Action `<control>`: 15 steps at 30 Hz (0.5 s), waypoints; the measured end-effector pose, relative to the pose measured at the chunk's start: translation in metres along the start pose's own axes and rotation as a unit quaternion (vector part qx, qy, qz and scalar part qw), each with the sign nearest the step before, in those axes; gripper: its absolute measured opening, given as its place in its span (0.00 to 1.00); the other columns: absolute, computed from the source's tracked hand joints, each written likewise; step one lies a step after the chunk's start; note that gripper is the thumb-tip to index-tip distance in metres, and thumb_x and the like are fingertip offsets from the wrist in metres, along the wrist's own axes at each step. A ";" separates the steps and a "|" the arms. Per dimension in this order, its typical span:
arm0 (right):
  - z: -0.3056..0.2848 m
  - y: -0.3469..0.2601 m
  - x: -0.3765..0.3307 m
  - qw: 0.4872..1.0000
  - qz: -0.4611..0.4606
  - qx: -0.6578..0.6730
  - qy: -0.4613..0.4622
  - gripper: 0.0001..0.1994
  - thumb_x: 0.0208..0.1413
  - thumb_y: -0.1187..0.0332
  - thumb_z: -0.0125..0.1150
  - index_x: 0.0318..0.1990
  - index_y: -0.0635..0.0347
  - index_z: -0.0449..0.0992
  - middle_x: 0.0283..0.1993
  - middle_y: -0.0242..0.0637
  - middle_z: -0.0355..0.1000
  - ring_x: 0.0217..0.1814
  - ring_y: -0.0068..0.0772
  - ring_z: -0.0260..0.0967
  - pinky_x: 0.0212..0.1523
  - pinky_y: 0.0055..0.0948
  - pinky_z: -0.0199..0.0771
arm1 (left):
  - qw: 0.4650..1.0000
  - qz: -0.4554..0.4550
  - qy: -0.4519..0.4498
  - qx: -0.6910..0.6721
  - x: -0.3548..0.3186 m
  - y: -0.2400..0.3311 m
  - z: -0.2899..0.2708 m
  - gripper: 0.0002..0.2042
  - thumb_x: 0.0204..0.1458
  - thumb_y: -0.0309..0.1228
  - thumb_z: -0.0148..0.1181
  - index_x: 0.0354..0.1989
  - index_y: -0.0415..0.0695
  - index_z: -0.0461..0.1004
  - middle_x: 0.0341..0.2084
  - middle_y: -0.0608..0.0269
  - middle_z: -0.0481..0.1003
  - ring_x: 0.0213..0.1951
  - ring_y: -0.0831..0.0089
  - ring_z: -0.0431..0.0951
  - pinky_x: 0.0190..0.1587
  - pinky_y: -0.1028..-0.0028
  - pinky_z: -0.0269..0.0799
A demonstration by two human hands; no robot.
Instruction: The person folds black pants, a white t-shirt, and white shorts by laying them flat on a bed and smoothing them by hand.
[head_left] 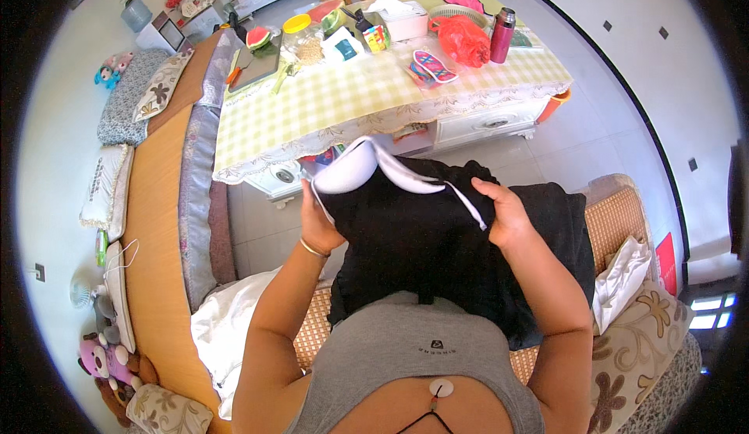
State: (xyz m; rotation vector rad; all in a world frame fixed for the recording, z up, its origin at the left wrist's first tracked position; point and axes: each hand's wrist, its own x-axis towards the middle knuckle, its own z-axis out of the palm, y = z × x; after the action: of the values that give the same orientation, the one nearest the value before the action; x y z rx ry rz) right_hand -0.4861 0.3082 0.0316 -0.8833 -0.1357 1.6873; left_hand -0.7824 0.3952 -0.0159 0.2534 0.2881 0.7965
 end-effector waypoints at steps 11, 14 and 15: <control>-0.026 -0.024 -0.003 0.997 -0.068 -0.007 0.043 0.17 0.49 0.73 0.57 0.47 0.69 0.71 0.46 0.48 0.73 0.47 0.44 0.72 0.52 0.45 0.71 | 0.985 0.068 0.094 0.129 -0.001 0.061 -0.025 0.22 0.40 0.21 0.51 0.49 0.35 0.70 0.46 0.54 0.75 0.50 0.60 0.73 0.56 0.62 0.66; -0.023 -0.031 -0.014 0.996 -0.085 -0.004 0.000 0.17 0.47 0.76 0.59 0.47 0.68 0.71 0.43 0.45 0.74 0.43 0.43 0.74 0.47 0.45 0.75 | 0.987 0.101 -0.027 0.125 -0.004 0.064 -0.012 0.23 0.49 0.30 0.50 0.55 0.36 0.66 0.50 0.49 0.72 0.53 0.58 0.71 0.60 0.58 0.61; -0.018 -0.032 -0.019 0.996 -0.082 -0.010 -0.029 0.18 0.46 0.76 0.59 0.47 0.68 0.70 0.44 0.45 0.74 0.43 0.43 0.74 0.47 0.45 0.75 | 0.991 0.065 -0.020 0.114 -0.006 0.059 0.005 0.24 0.51 0.35 0.51 0.56 0.36 0.65 0.51 0.49 0.71 0.54 0.58 0.70 0.60 0.59 0.61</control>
State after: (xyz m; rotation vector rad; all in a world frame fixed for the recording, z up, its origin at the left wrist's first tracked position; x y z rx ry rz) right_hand -0.4488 0.2958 0.0442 -0.8163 -0.2571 1.5616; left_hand -0.8236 0.4302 0.0092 0.5062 0.3275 0.8858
